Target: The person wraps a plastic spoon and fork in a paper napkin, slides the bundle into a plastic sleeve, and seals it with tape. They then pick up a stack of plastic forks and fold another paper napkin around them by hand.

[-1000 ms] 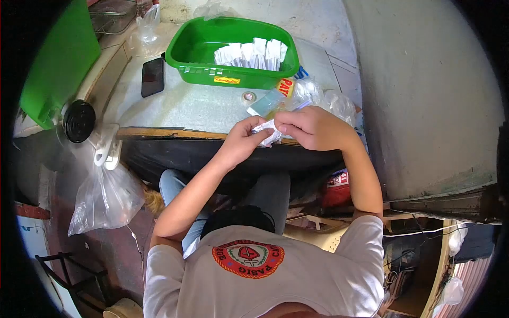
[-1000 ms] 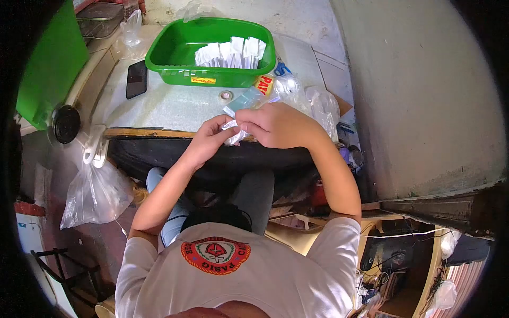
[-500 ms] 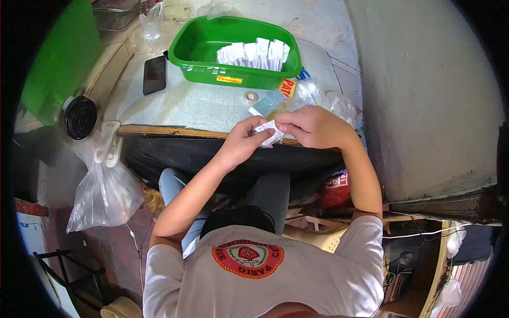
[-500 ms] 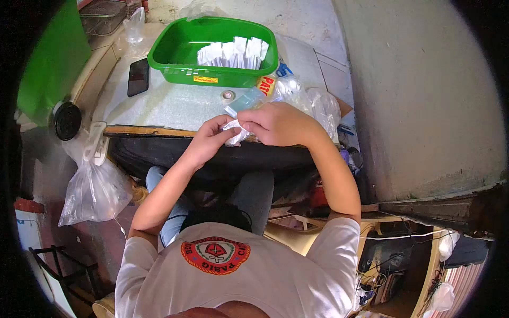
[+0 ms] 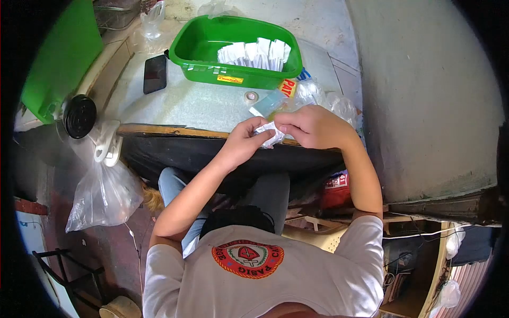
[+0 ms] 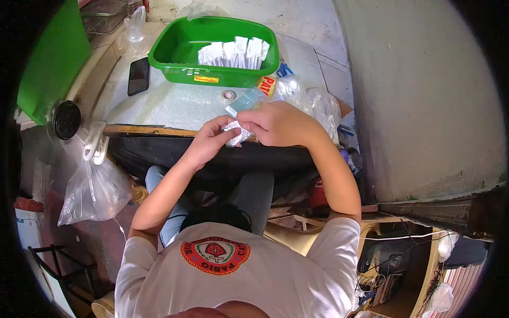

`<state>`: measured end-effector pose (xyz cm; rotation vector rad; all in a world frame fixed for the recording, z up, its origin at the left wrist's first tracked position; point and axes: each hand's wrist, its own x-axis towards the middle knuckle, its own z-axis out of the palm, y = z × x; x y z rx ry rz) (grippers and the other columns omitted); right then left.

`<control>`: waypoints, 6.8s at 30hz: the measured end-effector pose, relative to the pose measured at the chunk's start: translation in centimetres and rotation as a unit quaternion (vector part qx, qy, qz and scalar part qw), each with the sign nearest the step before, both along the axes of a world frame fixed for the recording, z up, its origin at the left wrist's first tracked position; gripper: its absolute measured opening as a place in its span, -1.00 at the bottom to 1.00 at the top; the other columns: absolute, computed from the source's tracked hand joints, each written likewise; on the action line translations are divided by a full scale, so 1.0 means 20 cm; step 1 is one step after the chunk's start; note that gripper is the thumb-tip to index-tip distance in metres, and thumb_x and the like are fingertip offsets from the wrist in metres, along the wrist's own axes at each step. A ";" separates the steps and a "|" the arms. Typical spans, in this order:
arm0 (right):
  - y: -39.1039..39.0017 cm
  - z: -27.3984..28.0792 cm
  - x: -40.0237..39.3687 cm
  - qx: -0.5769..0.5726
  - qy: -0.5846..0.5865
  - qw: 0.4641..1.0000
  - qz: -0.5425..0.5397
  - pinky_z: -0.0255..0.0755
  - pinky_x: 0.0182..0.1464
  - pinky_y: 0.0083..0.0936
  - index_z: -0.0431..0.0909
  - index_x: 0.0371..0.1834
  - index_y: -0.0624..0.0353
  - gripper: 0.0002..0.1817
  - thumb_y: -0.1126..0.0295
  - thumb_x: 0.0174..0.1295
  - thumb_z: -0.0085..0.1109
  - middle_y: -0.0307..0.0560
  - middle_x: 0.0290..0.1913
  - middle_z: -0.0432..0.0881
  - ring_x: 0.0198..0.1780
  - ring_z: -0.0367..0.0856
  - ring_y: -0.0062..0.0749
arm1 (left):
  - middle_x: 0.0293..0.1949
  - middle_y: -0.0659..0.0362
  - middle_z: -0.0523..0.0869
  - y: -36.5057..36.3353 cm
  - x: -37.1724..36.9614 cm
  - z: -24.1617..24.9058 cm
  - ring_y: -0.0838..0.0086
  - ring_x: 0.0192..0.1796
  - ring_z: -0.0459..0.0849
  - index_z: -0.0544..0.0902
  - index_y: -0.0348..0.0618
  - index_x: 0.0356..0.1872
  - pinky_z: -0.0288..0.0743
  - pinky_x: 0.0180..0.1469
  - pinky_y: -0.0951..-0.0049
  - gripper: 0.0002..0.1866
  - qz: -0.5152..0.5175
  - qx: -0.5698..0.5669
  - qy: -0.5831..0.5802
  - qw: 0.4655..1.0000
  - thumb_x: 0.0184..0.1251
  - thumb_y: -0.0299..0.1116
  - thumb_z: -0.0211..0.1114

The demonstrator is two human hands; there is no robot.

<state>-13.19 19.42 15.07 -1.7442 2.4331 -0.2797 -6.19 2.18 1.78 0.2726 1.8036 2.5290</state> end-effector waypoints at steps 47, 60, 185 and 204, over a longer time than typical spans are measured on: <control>-0.04 0.05 0.01 0.021 -0.042 0.999 0.023 0.36 -0.32 -0.16 0.50 -0.22 0.06 -0.93 0.35 0.33 0.07 0.05 -0.47 0.55 -0.36 0.57 0.03 | -0.21 0.20 0.69 0.01 0.01 -0.01 0.61 -0.17 0.65 0.58 -0.32 -0.07 0.53 -0.08 0.58 -0.81 -0.002 0.010 0.007 1.000 0.39 -0.44 0.23; -0.03 0.02 -0.01 0.008 0.026 0.999 0.026 0.35 -0.40 -0.18 0.51 -0.38 0.07 -0.94 0.38 0.18 0.15 0.01 -0.54 0.53 -0.43 0.57 -0.01 | -0.20 0.25 0.67 0.01 0.02 0.00 0.64 -0.17 0.61 0.60 -0.26 -0.08 0.51 -0.07 0.57 -0.85 -0.012 -0.021 0.003 1.000 0.45 -0.43 0.20; 0.10 -0.24 0.20 -0.084 0.018 0.996 -0.017 0.40 -0.45 -0.27 0.48 -0.46 0.07 -0.79 0.28 0.05 0.35 -0.15 -0.55 0.57 -0.48 0.60 -0.13 | -0.36 0.22 0.66 -0.01 0.27 -0.05 0.66 -0.29 0.60 0.58 -0.30 -0.16 0.48 -0.21 0.57 -0.90 -0.038 -0.119 0.012 0.992 0.38 -0.51 0.21; 0.07 -0.29 0.18 -0.061 0.018 0.996 -0.056 0.40 -0.43 -0.22 0.46 -0.49 0.08 -0.80 0.29 0.07 0.30 -0.12 -0.55 0.57 -0.46 0.60 -0.11 | -0.40 0.16 0.67 -0.01 0.25 -0.08 0.60 -0.35 0.58 0.60 -0.26 -0.18 0.45 -0.25 0.53 -0.88 0.012 -0.170 0.019 0.985 0.27 -0.52 0.27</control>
